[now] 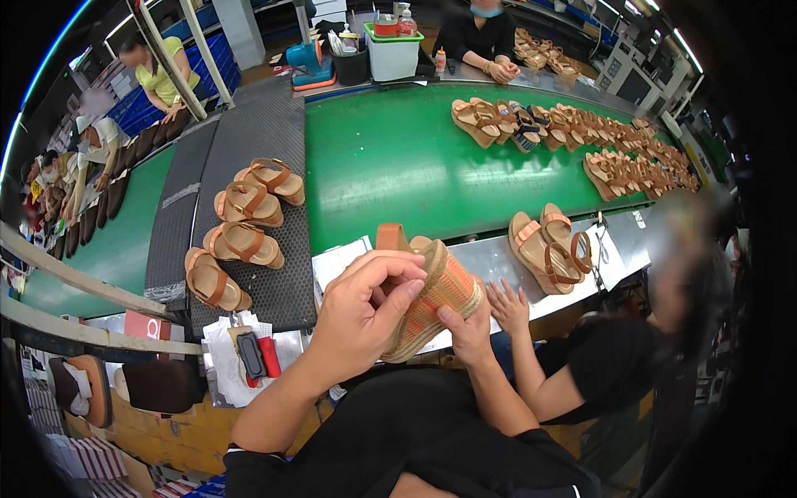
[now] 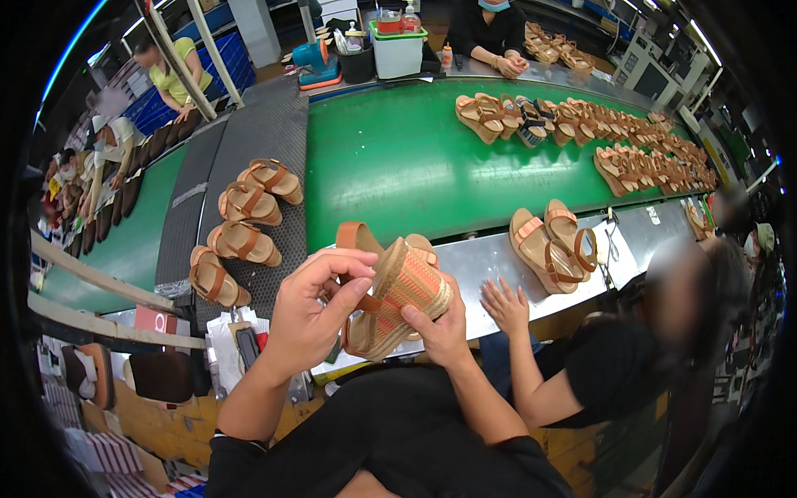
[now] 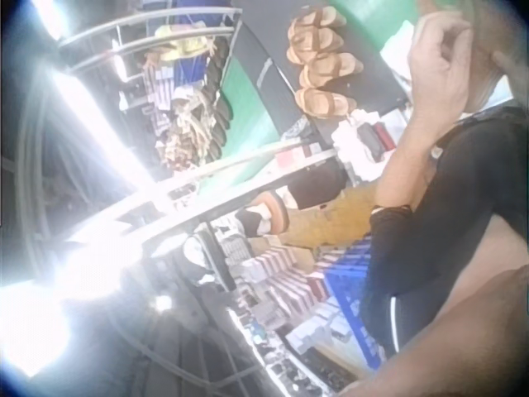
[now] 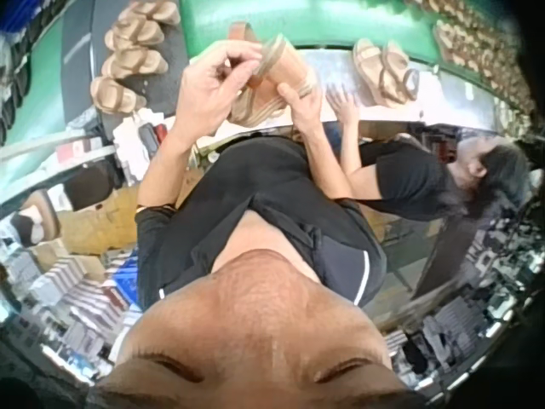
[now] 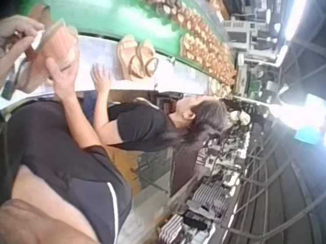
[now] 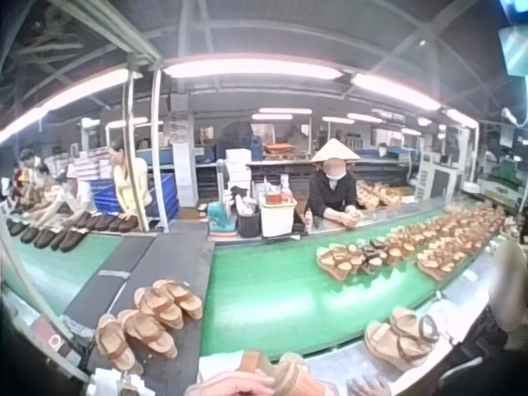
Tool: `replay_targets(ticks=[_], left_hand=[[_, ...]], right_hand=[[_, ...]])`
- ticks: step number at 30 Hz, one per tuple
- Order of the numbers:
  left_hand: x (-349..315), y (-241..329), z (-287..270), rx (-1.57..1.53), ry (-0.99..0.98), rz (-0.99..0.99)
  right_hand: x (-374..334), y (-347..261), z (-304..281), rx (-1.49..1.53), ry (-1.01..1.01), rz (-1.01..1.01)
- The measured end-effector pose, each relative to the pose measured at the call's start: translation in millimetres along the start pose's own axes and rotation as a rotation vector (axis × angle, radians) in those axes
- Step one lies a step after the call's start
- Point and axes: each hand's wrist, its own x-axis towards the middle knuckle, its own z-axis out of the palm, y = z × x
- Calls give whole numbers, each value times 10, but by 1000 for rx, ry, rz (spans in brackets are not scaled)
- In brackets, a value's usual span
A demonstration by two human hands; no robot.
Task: The person walks through a shoe factory and then inspects a pair of woven wedge sandals at a workstation. They pick up the sandals, turn them over to examine the soles and straps, and place them back on the table.
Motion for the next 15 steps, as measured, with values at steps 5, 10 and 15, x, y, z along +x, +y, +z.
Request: replay_targets(ticks=[5, 10, 15], left_hand=[[31, -20, 47, 110, -55, 13], [46, -22, 65, 151, -50, 17], [35, -81, 29, 260, -35, 69]], right_hand=[[-42, 17, -34, 12, -39, 14], [-57, 25, -23, 29, -36, 6], [-54, 28, 17, 14, -47, -22]])
